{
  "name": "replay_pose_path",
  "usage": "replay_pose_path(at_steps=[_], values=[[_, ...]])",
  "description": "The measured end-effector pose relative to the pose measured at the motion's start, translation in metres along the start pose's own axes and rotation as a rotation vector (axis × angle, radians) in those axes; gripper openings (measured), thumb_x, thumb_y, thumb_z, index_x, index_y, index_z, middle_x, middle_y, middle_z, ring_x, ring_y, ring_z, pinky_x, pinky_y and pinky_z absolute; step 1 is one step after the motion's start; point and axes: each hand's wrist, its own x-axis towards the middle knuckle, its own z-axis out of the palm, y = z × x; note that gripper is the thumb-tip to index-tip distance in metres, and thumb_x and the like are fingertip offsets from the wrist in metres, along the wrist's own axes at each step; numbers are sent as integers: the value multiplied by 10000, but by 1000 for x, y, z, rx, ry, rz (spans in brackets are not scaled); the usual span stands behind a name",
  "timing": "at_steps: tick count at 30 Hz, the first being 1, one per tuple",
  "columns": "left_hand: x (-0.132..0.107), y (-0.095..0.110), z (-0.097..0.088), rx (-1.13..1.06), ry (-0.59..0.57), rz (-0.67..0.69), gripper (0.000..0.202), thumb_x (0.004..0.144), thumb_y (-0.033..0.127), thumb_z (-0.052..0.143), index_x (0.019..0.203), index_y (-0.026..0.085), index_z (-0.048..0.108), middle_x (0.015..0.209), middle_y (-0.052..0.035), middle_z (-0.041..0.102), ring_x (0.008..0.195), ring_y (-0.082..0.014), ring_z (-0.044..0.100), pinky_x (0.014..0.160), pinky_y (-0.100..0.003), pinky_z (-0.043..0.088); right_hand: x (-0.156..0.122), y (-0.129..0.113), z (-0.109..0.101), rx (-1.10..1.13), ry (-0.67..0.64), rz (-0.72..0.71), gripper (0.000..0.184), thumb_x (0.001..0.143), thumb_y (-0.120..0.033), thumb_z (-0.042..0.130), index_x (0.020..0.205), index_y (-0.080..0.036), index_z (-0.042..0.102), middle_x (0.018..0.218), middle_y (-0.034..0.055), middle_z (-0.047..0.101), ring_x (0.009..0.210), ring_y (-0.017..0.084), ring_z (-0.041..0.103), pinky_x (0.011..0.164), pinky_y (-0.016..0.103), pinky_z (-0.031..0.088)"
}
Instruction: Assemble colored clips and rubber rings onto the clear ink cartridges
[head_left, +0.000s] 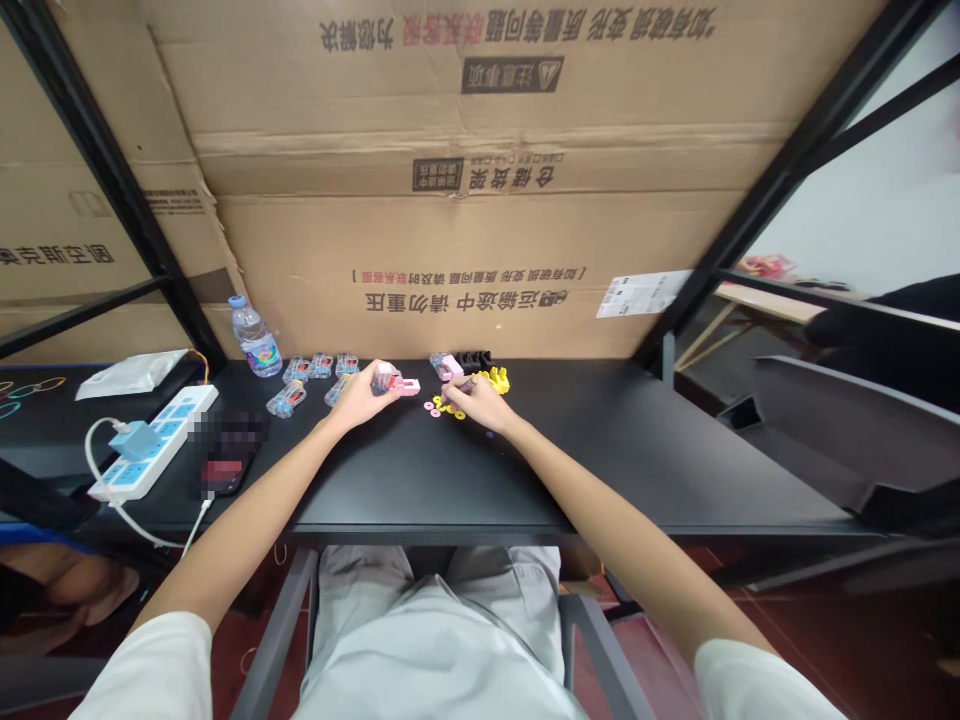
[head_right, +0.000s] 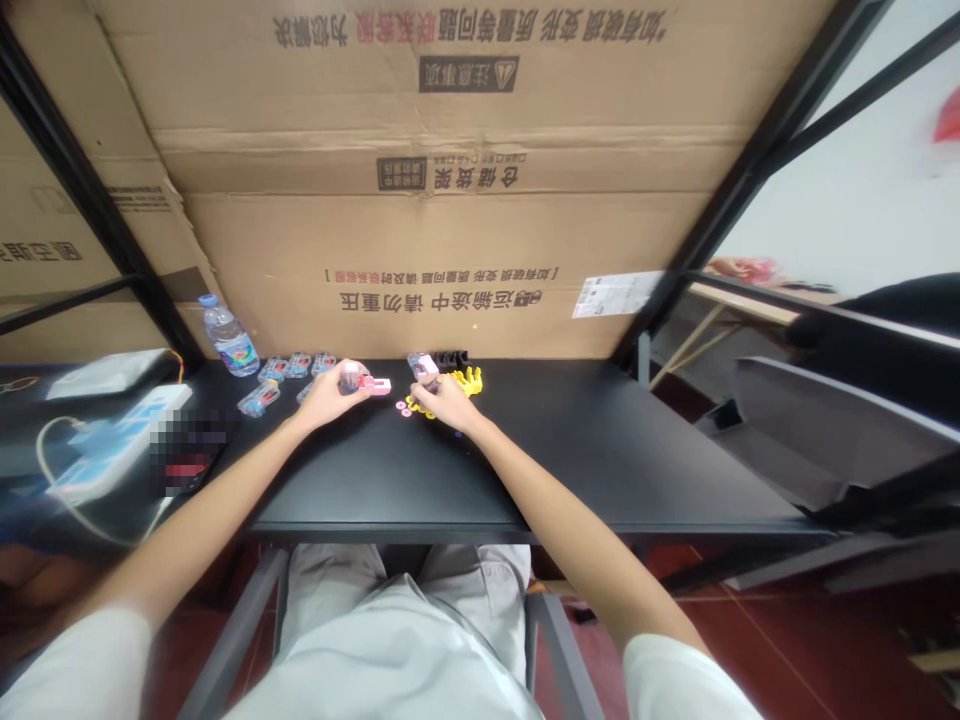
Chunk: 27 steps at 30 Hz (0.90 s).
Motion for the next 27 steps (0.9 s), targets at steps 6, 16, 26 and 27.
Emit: replay_pose_path(at_steps=[6,16,26,27], values=[[0,-1,0,1,-2,-9,308,873,412,781,1102,239,671,994,-11,777,878,-211,722,811,-318,552,4,6,-2,81,118,-2,522,958,-639,590,744,-188,745,741,77,747,684,210,675,693,326,547],[2,-9,7,-238,-47,-32,459,886,403,792,1263,199,628,1262,-113,766,1106,-267,759,1011,-422,596,8,14,-5,81,242,-159,302,1008,-459,558,1046,-209,722,1128,95,750,1055,253,702,1002,402,534],[-2,-7,24,-512,-186,-52,466,836,458,865,1153,168,685,1208,-130,790,1081,-280,783,1039,-473,607,5,11,11,-154,-32,-487,154,1040,-332,587,1081,-230,694,1128,107,697,1086,269,644,960,435,533],[-2,-8,24,-523,-194,-48,460,848,463,853,1159,169,685,1198,-126,791,1069,-277,784,1027,-469,613,3,10,12,-174,-46,-484,149,1036,-337,605,1088,-228,692,1102,104,697,1041,264,646,937,427,535]])
